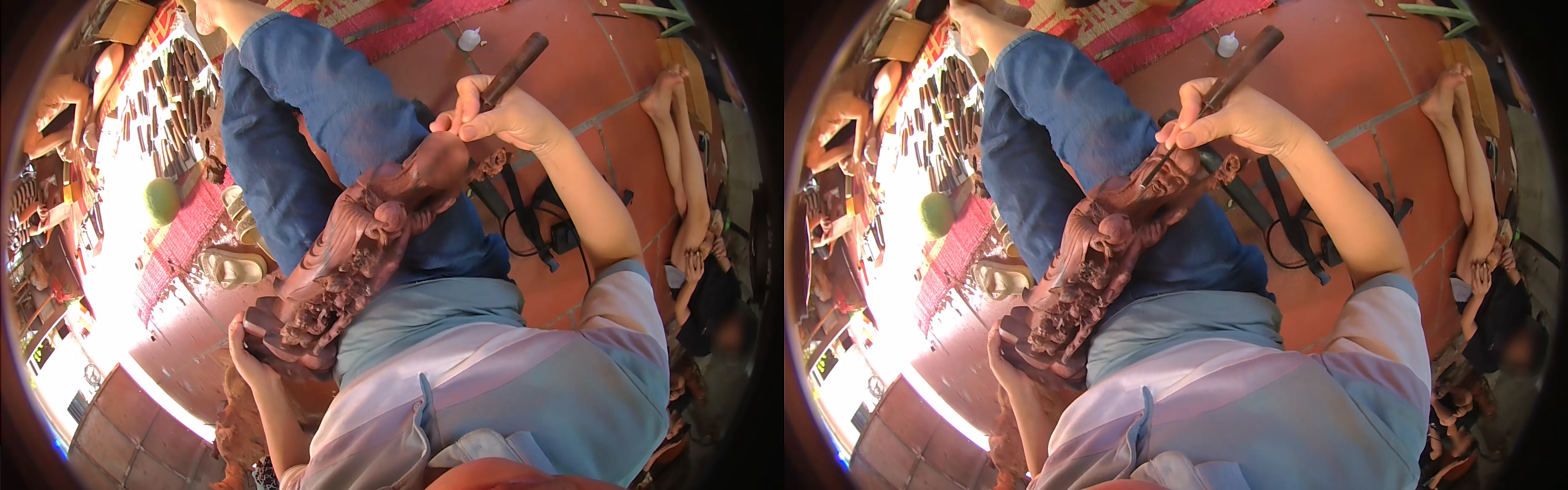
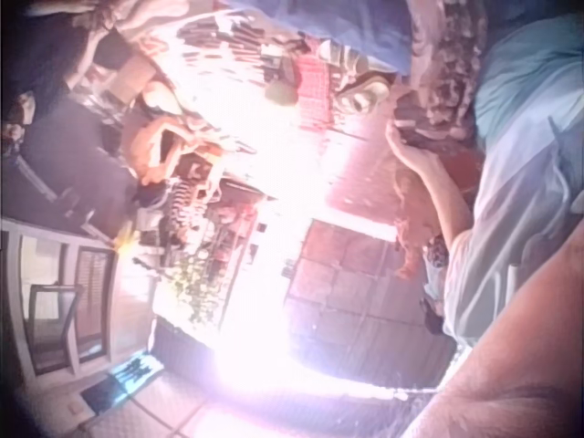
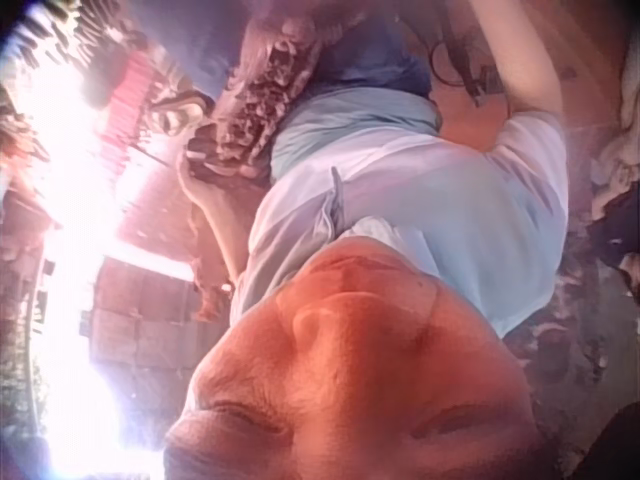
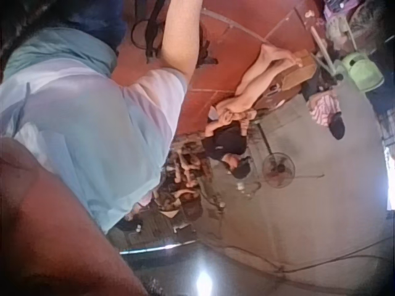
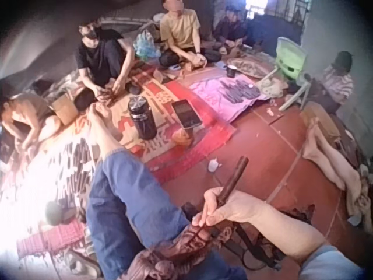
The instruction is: The person carves a wooden sculpture of a figure using a chisel and a mallet while sitting on the floor. They hold the sculpture between their legs and use the tools to refine the facial features and details of the carving.
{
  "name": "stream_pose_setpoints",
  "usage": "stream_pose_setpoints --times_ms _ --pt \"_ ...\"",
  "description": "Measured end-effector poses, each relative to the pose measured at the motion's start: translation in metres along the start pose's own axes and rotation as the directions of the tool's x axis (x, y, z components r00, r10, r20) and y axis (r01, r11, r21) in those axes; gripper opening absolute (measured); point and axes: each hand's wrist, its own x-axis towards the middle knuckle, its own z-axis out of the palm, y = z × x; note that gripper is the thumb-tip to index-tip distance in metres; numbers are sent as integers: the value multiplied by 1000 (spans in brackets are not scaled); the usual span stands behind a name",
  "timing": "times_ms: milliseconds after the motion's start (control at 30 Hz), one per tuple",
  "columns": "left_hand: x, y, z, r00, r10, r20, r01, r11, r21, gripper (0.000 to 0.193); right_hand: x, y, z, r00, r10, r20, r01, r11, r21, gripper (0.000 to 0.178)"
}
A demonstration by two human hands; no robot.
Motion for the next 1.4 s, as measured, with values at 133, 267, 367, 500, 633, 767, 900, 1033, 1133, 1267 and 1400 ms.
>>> stream_pose_setpoints --times_ms 133,267,367,500,633,767,900,1033,1133,1267,1400 --pt "3 -3 -7 1000 19 25 -20 1000 21 22 -18 0 -26 953 -297 -66 299 868 397 8" --pt "3 -4 -3 999 -28 35 29 999 -15 23 -57 4 -49 816 -341 -467 523 779 346 3" --pt "4 -4 -2 998 -39 55 39 999 0 22 -78 15 -40 724 -317 -612 559 790 253 4" --pt "17 -4 0 995 -98 27 98 995 12 23 -83 23 -12 688 -318 -652 525 839 144 10" --pt "42 -6 -12 974 -213 80 212 977 28 24 -71 23 18 675 -334 -658 477 878 45 15" --pt "52 -11 -24 959 -257 118 257 966 21 26 -62 18 41 676 -436 -594 463 878 -118 13" --pt "36 -13 -23 972 -208 113 215 975 -59 25 -59 18 74 665 -528 -529 450 848 -280 8" --pt "39 -20 -33 987 -128 96 133 990 -50 25 -62 38 88 638 -674 -371 466 722 -511 9" --pt "25 -16 -25 990 -105 96 110 993 -45 25 -63 48 93 574 -775 -265 421 557 -716 16" --pt "16 -14 -19 995 -67 78 70 997 -35 25 -63 57 98 516 -851 -93 276 268 -923 18" --pt "17 -13 -19 996 -14 82 13 1000 16 24 -64 59 105 492 -845 -210 277 381 -882 14"
